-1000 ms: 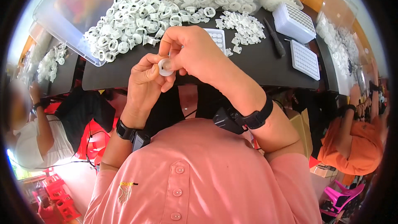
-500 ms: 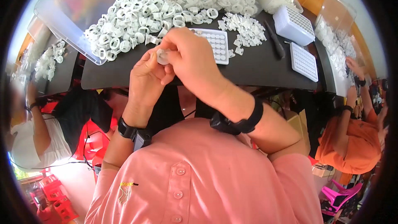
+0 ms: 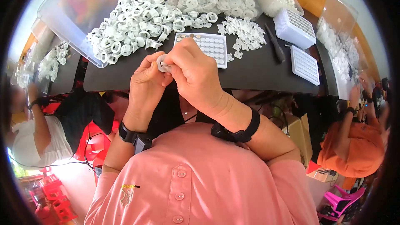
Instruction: Assembling small electronic components into white plastic housings and placing them in organized trays.
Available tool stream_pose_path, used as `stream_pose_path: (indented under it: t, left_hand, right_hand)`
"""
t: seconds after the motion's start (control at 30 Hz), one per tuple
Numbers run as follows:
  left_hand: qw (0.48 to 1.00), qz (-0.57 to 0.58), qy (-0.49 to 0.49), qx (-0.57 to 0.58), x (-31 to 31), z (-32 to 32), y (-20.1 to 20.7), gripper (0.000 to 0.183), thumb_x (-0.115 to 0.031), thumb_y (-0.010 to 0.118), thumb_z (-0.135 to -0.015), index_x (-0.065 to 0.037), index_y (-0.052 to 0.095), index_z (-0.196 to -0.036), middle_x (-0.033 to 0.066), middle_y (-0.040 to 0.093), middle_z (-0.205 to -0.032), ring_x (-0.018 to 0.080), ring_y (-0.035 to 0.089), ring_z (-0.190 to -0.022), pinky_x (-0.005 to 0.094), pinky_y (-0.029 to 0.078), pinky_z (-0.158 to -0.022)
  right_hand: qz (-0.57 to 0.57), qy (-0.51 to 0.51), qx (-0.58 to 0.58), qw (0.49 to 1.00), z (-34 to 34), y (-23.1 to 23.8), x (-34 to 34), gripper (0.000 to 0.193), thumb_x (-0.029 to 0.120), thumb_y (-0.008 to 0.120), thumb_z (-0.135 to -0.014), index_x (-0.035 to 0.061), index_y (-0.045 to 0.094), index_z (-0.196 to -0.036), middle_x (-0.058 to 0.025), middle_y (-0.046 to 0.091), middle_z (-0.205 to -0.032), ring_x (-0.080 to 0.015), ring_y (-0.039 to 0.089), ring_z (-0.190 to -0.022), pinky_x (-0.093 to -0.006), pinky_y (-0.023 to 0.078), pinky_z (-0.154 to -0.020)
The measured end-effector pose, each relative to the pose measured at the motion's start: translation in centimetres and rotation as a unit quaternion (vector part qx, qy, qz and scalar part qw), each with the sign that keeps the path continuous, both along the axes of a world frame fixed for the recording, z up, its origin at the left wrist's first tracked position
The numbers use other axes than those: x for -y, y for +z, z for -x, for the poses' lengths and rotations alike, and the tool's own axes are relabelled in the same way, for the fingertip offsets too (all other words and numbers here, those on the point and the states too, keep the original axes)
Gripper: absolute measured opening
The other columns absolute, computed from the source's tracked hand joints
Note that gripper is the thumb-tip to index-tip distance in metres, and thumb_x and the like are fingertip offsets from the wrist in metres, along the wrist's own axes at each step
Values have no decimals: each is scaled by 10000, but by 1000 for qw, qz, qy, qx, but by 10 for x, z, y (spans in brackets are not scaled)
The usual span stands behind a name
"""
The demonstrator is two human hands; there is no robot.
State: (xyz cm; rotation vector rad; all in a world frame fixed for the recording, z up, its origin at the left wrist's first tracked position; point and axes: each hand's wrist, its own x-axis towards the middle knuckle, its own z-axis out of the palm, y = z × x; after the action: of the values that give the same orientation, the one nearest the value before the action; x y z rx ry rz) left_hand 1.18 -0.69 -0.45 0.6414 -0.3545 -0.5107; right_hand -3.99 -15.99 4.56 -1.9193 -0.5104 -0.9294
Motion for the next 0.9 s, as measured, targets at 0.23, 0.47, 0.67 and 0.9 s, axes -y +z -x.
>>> stream_pose_path:
  t: [0.23, 0.47, 0.67, 0.9]
  left_hand:
    - [1000, 12, -18, -1, -3, 0, 2, 250, -108, 622, -965, 12, 639, -1183, 118, 671, -1027, 195, 607, -821, 293, 440, -632]
    - [1000, 7, -16, -2, -3, 1, 5, 255, -97, 611, -961, 34, 634, -1179, 140, 670, -1007, 218, 622, -834, 298, 444, -615]
    - [1000, 2, -22, -12, -3, 1, 7, 259, -99, 597, -965, 36, 632, -1183, 145, 668, -1006, 225, 623, -832, 300, 444, -607]
    - [1000, 2, -26, 2, -4, 0, 4, 268, -107, 585, -977, 35, 626, -1200, 146, 664, -995, 228, 624, -824, 302, 442, -600]
  right_hand:
    - [1, 48, -52, 997, -4, 8, 11, 156, -101, 633, -801, 35, 625, -875, -83, 603, -833, -244, 634, -665, -338, 491, -563]
    - [5, 91, -83, 992, -8, 17, 19, 108, -82, 667, -843, 0, 661, -913, -56, 636, -836, -161, 627, -740, -263, 498, -661]
    - [35, 69, -71, 994, -5, 13, 19, 145, -96, 659, -829, 12, 666, -925, -67, 639, -835, -182, 635, -738, -273, 499, -648]
    - [39, 82, -43, 995, -5, 11, 21, 172, -107, 656, -818, 26, 669, -927, -73, 636, -834, -198, 639, -729, -287, 504, -632]
